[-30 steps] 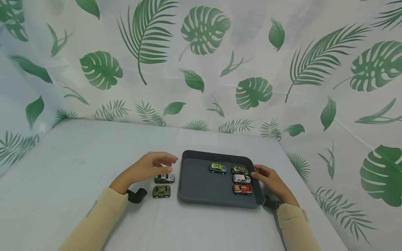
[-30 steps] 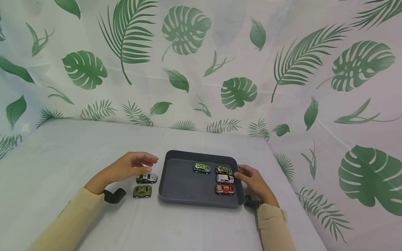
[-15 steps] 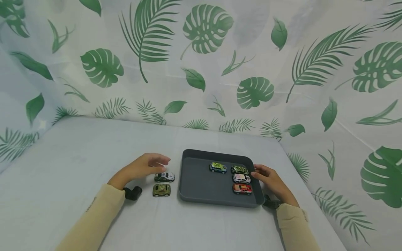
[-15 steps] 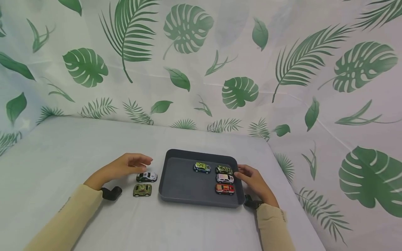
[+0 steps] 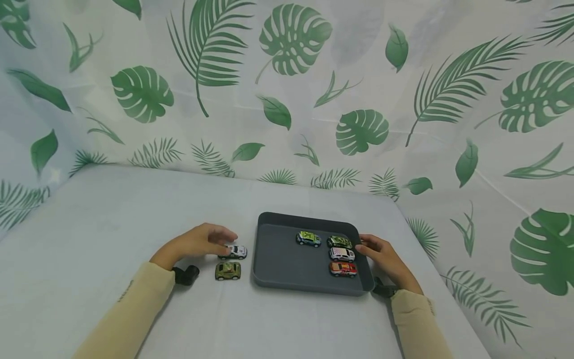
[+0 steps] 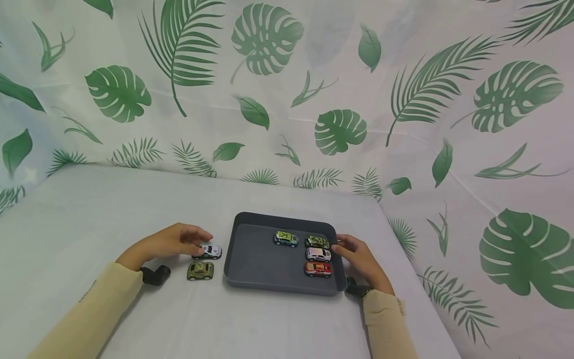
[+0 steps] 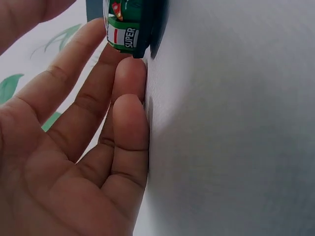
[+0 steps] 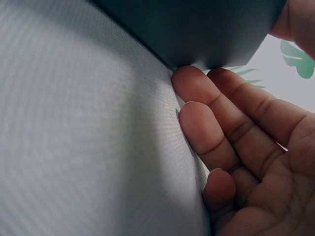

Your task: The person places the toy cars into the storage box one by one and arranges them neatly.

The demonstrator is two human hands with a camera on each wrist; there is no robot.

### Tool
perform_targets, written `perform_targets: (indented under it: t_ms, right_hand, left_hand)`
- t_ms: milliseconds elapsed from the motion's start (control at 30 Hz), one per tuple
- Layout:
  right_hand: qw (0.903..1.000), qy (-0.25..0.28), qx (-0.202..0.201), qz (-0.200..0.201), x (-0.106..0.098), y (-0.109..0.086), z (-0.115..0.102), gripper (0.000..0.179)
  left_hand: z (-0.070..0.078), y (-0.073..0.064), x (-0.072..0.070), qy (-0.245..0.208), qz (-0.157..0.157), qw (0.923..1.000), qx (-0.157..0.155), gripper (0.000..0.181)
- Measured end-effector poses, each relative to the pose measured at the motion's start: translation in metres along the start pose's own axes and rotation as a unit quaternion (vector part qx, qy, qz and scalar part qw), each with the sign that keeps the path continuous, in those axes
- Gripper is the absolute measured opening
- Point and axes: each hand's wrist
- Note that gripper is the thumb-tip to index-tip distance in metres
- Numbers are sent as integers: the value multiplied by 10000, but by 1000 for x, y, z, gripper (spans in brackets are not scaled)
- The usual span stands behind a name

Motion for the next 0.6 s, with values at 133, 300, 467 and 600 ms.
perform_targets:
  t_ms: [133, 300, 467, 600]
  right_hand:
    - [10000, 10, -23, -10, 0, 2, 2, 64]
    - [10000, 0, -63, -14, -1, 2, 3, 63]
    - [10000, -31, -72, -12, -1, 1, 0, 62]
    - [10000, -35, -42, -9, -1, 0, 0, 62]
  left_hand:
    - [-2, 0, 1, 79, -34, 10000, 12, 43]
    - [-1, 0, 3, 175, -17, 9998, -32, 42]
    - [2, -2, 3, 300, 50, 9995, -55, 41]
    - [3, -2, 3, 423, 92, 9990, -145, 41]
Point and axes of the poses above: each hand's wrist, its own y-axis towards the middle knuckle, its own x-axis out of the palm, z = x × y, and after that the axes turned 8 degrees about z, right-handed
